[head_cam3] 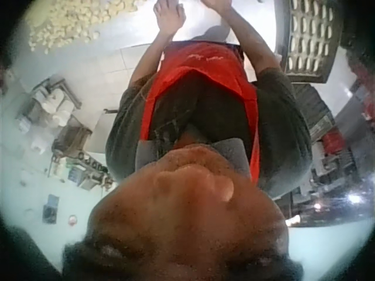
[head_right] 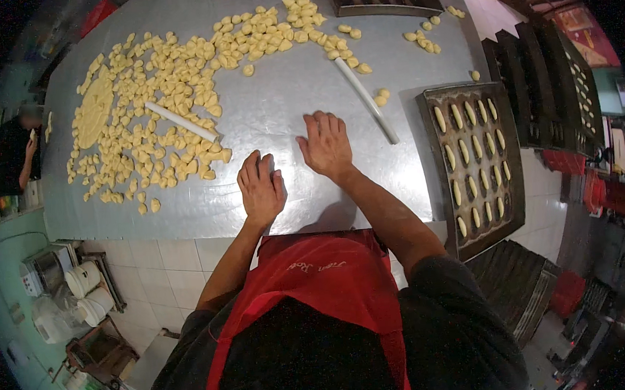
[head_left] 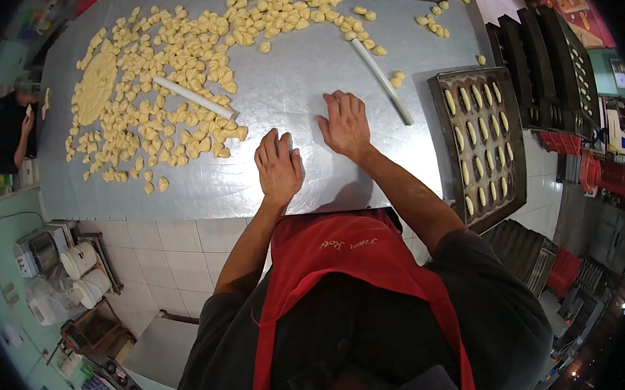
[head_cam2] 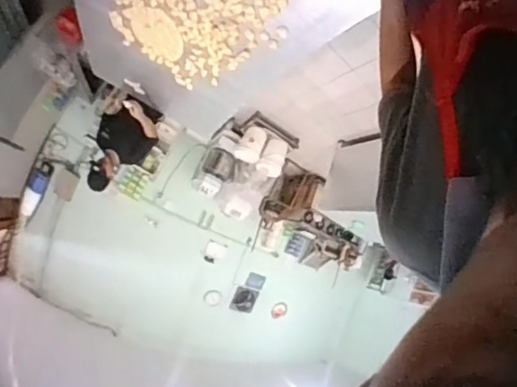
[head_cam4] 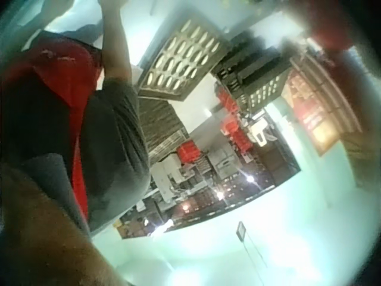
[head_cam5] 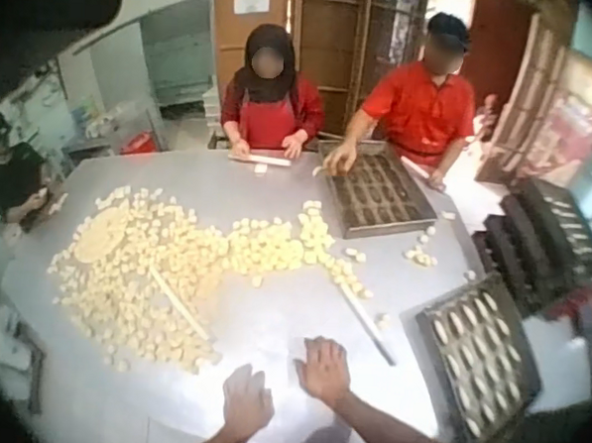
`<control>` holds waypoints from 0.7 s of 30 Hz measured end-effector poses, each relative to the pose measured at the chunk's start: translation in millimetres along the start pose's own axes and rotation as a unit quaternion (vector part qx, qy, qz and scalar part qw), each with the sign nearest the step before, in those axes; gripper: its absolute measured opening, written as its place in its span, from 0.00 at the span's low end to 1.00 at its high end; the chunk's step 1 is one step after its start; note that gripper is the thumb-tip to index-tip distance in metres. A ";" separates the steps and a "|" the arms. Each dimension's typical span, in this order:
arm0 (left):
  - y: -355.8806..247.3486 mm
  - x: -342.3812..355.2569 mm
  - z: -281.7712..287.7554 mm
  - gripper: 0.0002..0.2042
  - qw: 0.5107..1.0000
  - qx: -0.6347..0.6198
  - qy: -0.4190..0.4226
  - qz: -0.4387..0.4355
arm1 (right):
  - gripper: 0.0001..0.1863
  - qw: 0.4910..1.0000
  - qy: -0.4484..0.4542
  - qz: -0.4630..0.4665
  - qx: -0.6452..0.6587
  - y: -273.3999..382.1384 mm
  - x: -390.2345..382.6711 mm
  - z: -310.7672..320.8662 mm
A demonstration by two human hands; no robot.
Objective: Manually shaping small pieces of dough and placing them on baking trays in a bakery.
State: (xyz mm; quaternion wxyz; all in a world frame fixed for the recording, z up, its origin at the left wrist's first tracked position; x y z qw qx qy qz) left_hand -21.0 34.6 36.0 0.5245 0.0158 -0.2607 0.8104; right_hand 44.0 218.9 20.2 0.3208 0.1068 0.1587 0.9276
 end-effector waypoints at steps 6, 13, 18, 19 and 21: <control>6.6 -7.0 2.6 0.23 1.000 0.003 -0.014 0.012 | 0.43 0.974 0.127 0.005 0.187 -21.2 -61.7 33.3; 0.5 -6.7 -11.9 0.25 0.999 0.017 -0.027 -0.026 | 0.14 0.981 -0.006 -0.021 0.193 -66.3 -95.5 73.4; -2.3 -11.0 -4.3 0.23 0.998 0.047 -0.038 0.008 | 0.11 0.958 -0.185 -0.152 0.155 -229.5 -161.6 186.9; -4.7 -10.6 -4.0 0.22 0.998 0.053 -0.039 0.007 | 0.11 0.957 -0.175 -0.220 0.070 -286.8 -183.2 207.4; -10.1 -5.2 -7.2 0.21 0.997 0.068 -0.040 -0.004 | 0.11 0.901 -0.231 -0.367 -0.024 -403.6 -254.8 240.7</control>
Point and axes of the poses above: each hand's wrist, its own x-axis towards the middle knuckle, its own z-axis out of the back of the hand, y = z × x, the point moved 8 cm from there along x, towards the middle knuckle, and after that the axes turned 13 degrees about -z, right-handed, at the moved point
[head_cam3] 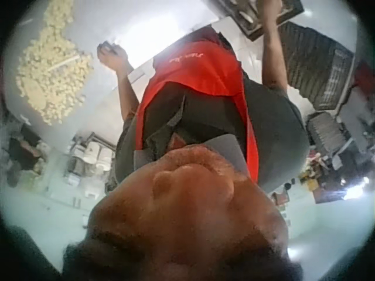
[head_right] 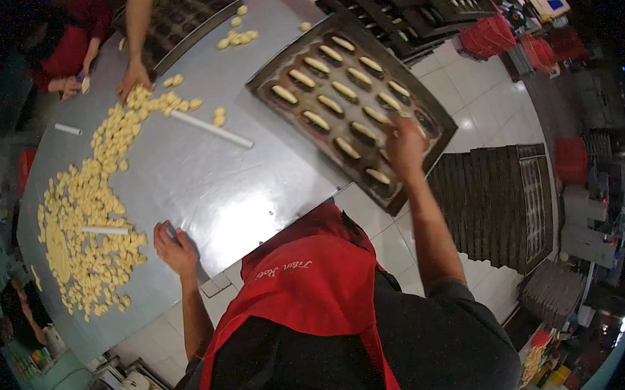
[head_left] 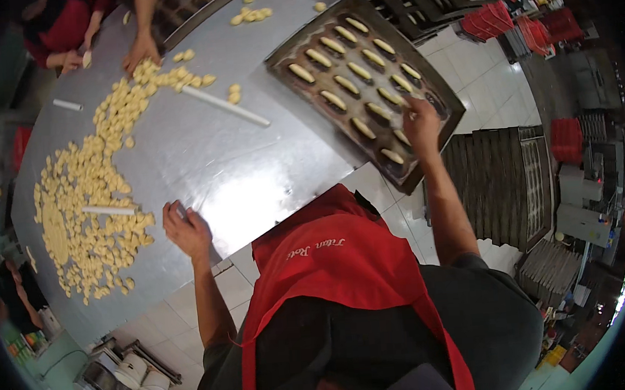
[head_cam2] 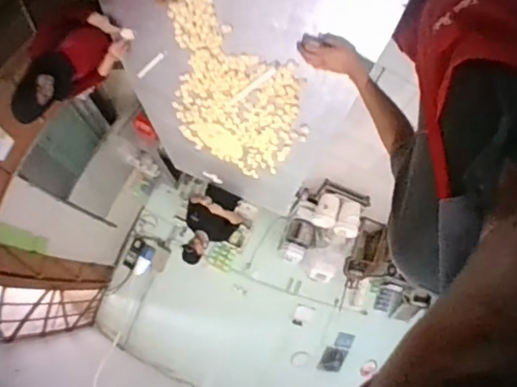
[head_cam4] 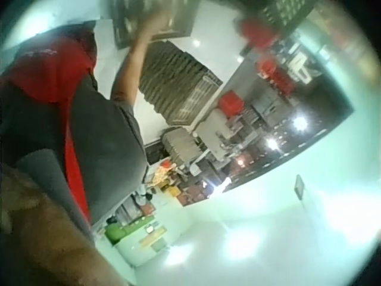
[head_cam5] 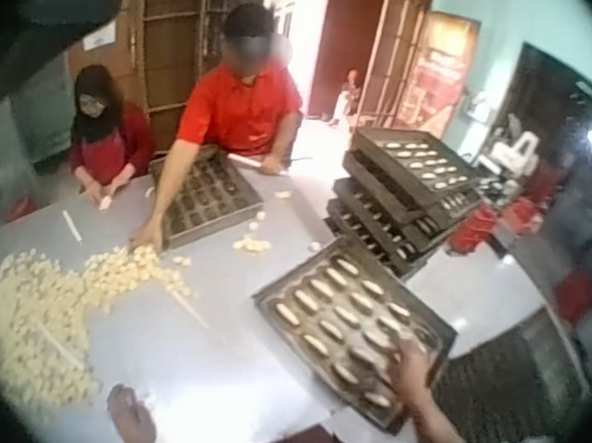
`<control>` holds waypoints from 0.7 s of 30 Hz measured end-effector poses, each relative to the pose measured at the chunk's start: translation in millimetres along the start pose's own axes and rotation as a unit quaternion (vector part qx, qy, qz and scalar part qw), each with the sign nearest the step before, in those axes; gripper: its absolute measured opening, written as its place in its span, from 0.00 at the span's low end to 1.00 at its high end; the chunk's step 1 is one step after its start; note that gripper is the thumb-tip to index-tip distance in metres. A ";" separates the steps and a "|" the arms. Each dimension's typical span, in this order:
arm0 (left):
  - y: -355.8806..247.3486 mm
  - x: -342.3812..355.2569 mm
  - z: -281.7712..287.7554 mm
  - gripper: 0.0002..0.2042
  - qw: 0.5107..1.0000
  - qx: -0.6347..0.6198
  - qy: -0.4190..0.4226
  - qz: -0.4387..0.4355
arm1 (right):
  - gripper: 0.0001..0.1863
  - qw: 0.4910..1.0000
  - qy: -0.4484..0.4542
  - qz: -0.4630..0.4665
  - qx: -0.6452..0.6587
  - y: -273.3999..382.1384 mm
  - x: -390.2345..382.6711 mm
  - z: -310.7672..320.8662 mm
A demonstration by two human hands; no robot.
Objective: Manually shaping small pieces of dough and placing them on baking trays in a bakery.
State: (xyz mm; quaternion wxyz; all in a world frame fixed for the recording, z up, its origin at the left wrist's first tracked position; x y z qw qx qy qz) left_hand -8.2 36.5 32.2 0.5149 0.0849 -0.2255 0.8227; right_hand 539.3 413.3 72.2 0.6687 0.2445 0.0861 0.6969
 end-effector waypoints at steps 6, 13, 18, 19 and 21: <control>-5.5 1.2 -13.9 0.20 0.997 0.028 -0.044 -0.050 | 0.14 0.988 0.033 -0.103 -0.107 -140.4 69.8 18.2; -63.2 -4.7 -54.2 0.28 0.995 -0.025 -0.095 0.014 | 0.34 0.982 -0.003 -0.099 -0.160 -119.5 45.9 50.1; -163.1 4.7 -123.1 0.22 0.935 -0.343 0.004 0.091 | 0.35 0.970 0.014 -0.232 0.074 -111.5 -87.3 52.9; -185.6 10.6 -140.9 0.22 0.895 -0.423 0.068 0.125 | 0.35 0.906 0.163 -0.337 0.197 -114.0 -125.8 26.4; -234.6 39.8 -172.2 0.23 0.837 -0.512 0.168 0.095 | 0.35 0.707 0.248 -0.484 0.452 -123.0 -199.4 -37.6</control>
Point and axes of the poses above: each hand's wrist, its own x-axis towards the middle knuckle, its own z-axis out of the back of the hand, y = z × x, the point moved 8 cm from there along x, towards the middle knuckle, and after that the axes turned 13 degrees about -z, right-handed, at the moved point
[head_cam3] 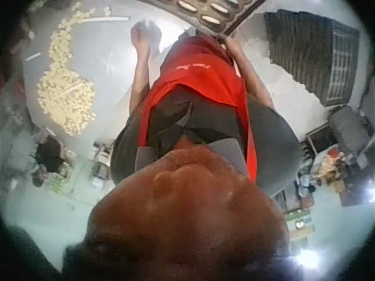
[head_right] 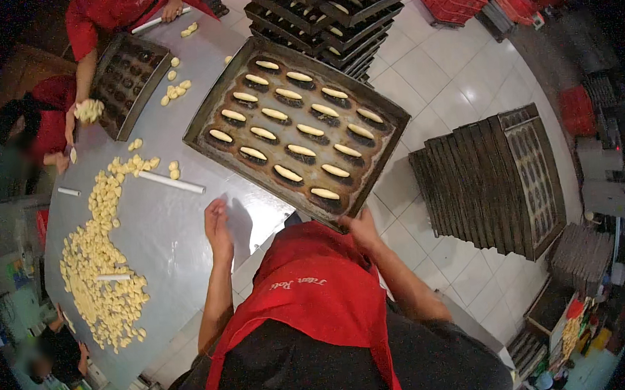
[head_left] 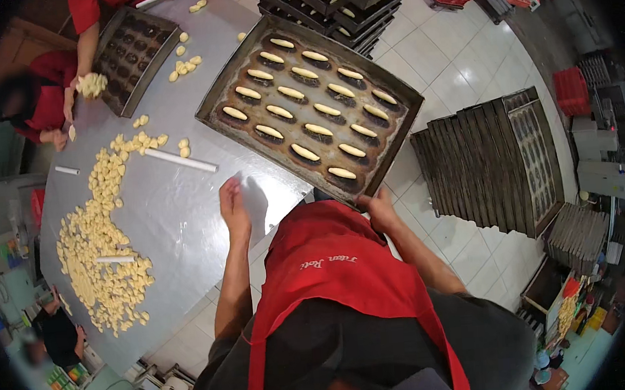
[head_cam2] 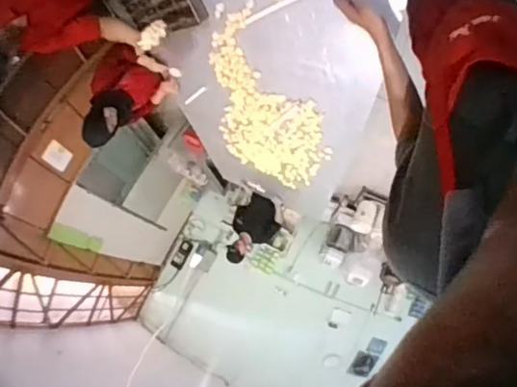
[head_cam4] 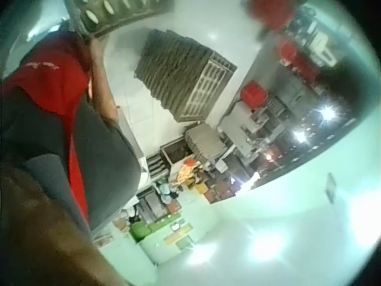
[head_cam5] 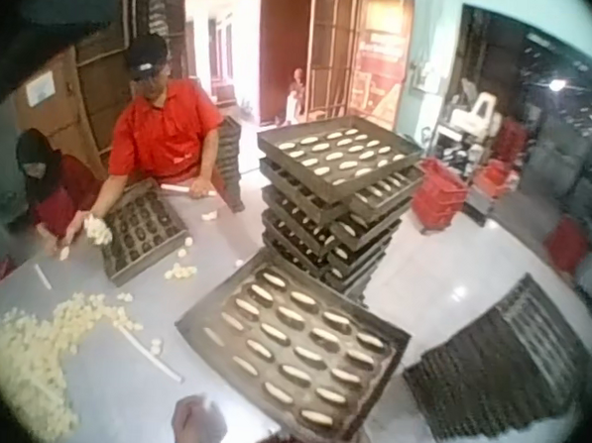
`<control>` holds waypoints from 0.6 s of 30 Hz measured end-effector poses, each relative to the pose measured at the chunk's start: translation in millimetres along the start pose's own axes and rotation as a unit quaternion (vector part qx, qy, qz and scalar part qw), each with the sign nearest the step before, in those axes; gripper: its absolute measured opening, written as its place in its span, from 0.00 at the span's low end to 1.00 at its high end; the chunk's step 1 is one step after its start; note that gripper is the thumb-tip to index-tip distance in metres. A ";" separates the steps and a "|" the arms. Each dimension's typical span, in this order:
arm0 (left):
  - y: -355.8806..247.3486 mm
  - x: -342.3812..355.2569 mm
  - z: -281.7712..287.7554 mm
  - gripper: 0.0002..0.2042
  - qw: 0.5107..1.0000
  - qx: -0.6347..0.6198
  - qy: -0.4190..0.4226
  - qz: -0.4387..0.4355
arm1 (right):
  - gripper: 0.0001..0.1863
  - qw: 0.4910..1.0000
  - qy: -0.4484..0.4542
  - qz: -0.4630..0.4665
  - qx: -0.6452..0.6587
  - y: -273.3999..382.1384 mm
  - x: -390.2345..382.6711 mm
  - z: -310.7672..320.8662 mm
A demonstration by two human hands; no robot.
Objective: Manually shaping small pieces of dough and placing them on baking trays in a bakery.
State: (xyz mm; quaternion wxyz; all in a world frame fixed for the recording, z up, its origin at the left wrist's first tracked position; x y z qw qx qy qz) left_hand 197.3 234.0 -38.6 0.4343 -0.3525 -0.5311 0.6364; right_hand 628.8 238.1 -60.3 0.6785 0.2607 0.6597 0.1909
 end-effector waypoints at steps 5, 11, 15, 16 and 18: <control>-31.4 63.6 -13.1 0.32 0.908 -0.347 -0.165 0.166 | 0.32 0.978 0.050 0.017 0.204 -3.0 -32.4 43.3; -124.0 80.5 22.0 0.50 0.831 -0.529 -0.033 0.167 | 0.40 0.969 0.061 0.138 0.194 83.5 -143.3 129.4; -287.4 143.7 6.4 0.45 0.831 -0.553 0.023 -0.045 | 0.39 0.942 0.108 0.216 0.232 155.6 -175.2 114.2; -298.5 173.8 8.0 0.43 0.862 -0.498 -0.053 -0.079 | 0.40 0.936 0.116 0.209 0.257 177.8 -172.0 101.8; -326.9 241.1 -14.2 0.37 0.668 -0.705 0.197 -0.138 | 0.40 0.923 0.148 0.206 0.290 236.1 -163.8 61.2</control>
Point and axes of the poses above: each hand's wrist, its own x-axis towards the middle knuckle, its own z-axis out of the back of the hand, y = z × x, the point moved 8 cm from there along x, towards the middle knuckle, and after that the axes turned 13 degrees about -z, right-handed, at the moved point
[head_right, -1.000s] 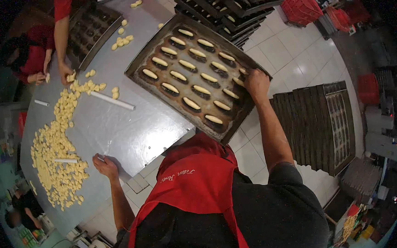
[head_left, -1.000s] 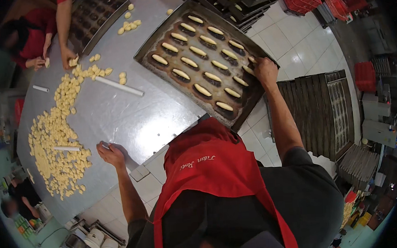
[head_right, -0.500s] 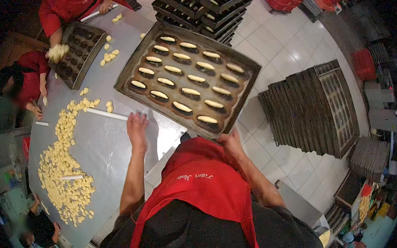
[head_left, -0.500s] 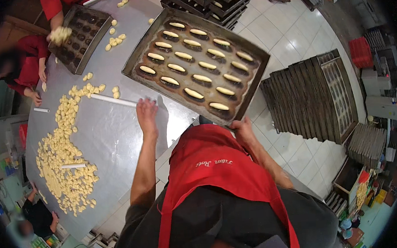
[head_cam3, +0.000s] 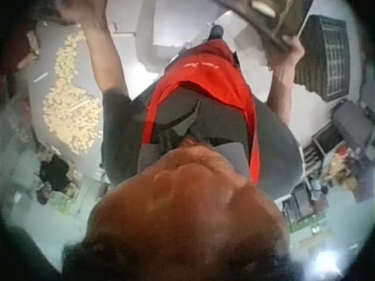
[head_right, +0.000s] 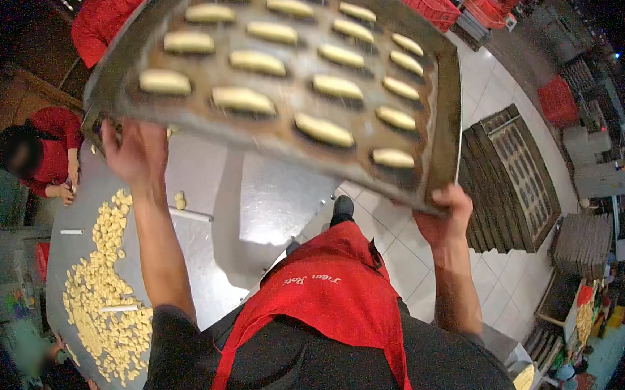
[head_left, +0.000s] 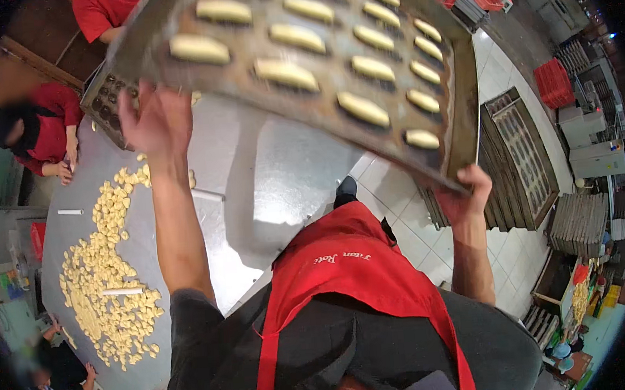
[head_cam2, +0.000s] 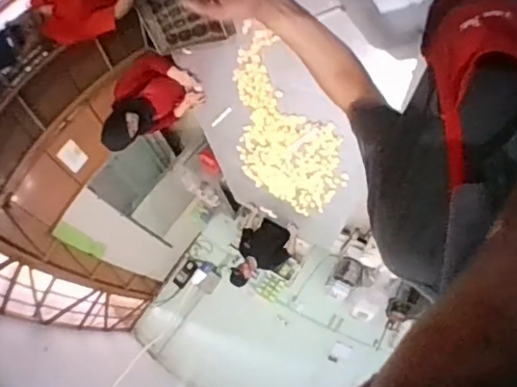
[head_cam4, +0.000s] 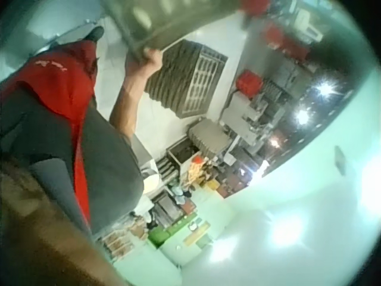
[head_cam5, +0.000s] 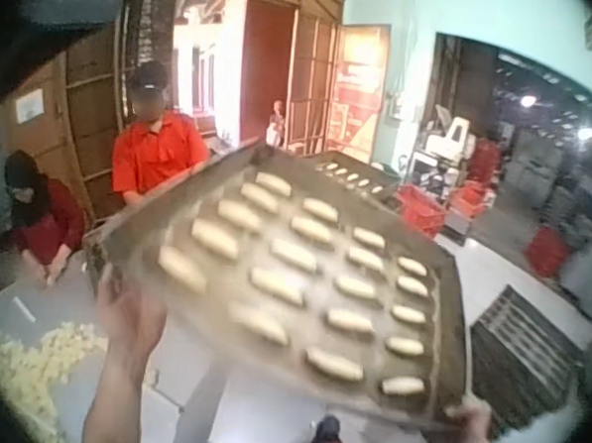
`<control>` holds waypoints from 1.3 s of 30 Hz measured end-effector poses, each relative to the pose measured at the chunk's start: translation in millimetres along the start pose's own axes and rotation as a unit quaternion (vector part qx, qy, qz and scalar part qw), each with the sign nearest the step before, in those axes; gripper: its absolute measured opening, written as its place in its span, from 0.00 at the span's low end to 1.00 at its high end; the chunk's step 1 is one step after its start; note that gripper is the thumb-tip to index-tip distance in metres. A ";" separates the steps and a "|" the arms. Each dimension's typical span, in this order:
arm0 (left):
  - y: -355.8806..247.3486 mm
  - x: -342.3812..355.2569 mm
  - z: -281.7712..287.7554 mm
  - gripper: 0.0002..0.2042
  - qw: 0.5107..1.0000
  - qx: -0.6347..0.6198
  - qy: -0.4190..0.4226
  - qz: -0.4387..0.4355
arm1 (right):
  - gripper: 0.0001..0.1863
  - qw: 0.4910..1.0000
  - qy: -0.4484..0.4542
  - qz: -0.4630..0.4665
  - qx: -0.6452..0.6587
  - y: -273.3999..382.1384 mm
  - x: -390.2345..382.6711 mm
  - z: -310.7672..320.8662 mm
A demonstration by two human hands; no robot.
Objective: Manually shaping small pieces of dough and placing them on baking trays in a bakery.
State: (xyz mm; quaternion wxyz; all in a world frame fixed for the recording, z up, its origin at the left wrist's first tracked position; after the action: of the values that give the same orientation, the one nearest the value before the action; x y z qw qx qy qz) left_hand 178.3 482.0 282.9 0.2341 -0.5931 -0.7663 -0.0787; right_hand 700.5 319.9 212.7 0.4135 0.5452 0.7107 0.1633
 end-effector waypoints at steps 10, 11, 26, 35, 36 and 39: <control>238.8 129.3 95.8 0.23 0.914 0.388 -0.109 0.054 | 0.23 0.982 0.164 0.085 -0.041 154.8 302.0 -191.8; 251.8 139.5 108.7 0.26 0.895 0.418 -0.146 0.058 | 0.22 0.988 0.130 0.086 -0.014 161.6 328.4 -194.5; 352.2 237.0 174.8 0.26 0.906 0.328 -0.259 0.067 | 0.40 0.995 0.074 0.051 0.048 147.8 482.1 -185.4; 340.3 105.8 157.7 0.26 0.827 0.504 -0.231 -0.099 | 0.37 0.953 -0.069 0.142 -0.260 105.4 319.6 6.1; 354.7 75.8 152.6 0.22 0.824 0.529 -0.186 -0.084 | 0.34 0.931 -0.111 0.166 -0.306 102.9 287.8 49.4; 441.6 -35.6 164.9 0.09 0.887 0.427 -0.078 0.159 | 0.28 0.827 -0.343 0.113 -0.431 112.6 186.4 191.0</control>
State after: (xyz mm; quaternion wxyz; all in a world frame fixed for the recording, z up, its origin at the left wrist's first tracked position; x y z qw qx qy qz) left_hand 558.9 642.1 52.8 0.4133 -0.5542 -0.6370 0.3411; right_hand 907.0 487.4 97.7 0.8022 0.4093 0.3136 0.3009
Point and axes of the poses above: each hand's wrist, its own x-axis towards the middle knuckle, its own z-axis out of the back of the hand, y = z × x, the point moved 8 cm from there along x, towards the middle knuckle, and after that the axes turned 13 degrees about -z, right-handed, at the moved point
